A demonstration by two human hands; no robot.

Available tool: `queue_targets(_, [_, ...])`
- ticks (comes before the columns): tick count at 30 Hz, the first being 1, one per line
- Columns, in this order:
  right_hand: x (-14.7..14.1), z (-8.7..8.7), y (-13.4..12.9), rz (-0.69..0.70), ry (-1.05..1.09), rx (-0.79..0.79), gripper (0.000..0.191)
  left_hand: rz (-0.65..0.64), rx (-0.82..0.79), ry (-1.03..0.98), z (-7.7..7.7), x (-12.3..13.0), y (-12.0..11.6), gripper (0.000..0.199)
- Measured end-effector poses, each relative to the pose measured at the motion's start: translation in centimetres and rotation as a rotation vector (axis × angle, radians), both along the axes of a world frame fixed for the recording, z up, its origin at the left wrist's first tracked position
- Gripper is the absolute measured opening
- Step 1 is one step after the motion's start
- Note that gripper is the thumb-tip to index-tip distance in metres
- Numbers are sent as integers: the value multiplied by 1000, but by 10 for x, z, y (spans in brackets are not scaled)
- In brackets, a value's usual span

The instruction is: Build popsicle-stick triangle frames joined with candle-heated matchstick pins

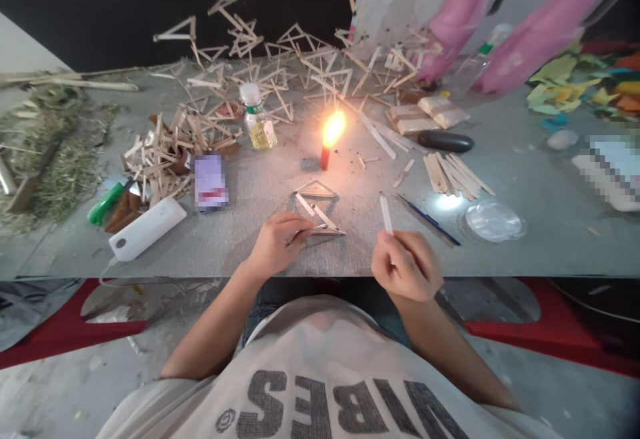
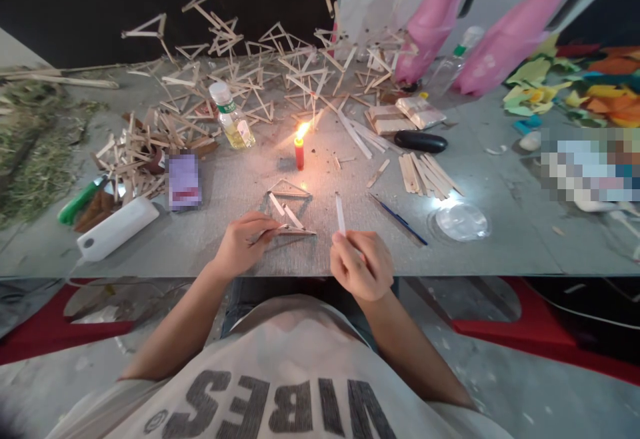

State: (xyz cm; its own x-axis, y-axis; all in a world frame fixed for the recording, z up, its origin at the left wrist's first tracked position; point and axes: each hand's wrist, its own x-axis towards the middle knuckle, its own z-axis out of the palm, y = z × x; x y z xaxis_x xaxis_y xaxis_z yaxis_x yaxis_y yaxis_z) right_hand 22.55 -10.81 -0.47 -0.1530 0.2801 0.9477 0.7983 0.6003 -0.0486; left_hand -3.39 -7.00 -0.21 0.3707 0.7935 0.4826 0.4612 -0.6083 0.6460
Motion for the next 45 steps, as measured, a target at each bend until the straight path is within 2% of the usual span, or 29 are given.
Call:
queue_targets(3, [9,0,4,-42,40,39,51,-1,-10,-16,3,-1,-3,13])
queue_targets(6, [11,-1,4,-59,59,63,45,-30,-43,-73,6,-4,-6,21])
queue_targets(13, [10,-8,-14,55,144,9,39,75,-200,-407,9,-8,-16,19])
queue_targets(16, [5,-11,-25,81,302,-28,33,102,-260,-552,10,-5,-25,16])
queue_targets(21, [-11,-12,-44,117,760,-189,24,159,-294,-708,10,1,-46,15])
queue_targets(23, [-16,-13,-51,205,927,-283,24,185,-294,-759,9,3,-54,16])
queue_targets(25, [-19,-15,-59,359,1034,-440,21,200,-279,-784,8,7,-62,16])
queue_targets(28, [-28,-18,-72,600,1150,-718,11,196,-235,-790,9,13,-73,15])
queue_targets(31, [-41,-20,-81,741,1206,-889,7,183,-188,-775,11,21,-79,13])
queue_targets(33, [-47,-18,-81,726,1163,-931,6,185,-155,-737,12,24,-80,12])
queue_targets(35, [-50,-13,-77,634,1087,-922,7,195,-114,-682,12,26,-78,10])
queue_targets(37, [-48,-6,-67,529,1022,-861,9,201,-64,-642,12,26,-71,7])
queue_targets(41, [-40,4,-39,410,953,-716,10,202,64,-595,9,27,-53,5])
queue_targets(45, [-37,-8,-10,362,998,-711,9,170,162,-550,6,29,-34,13])
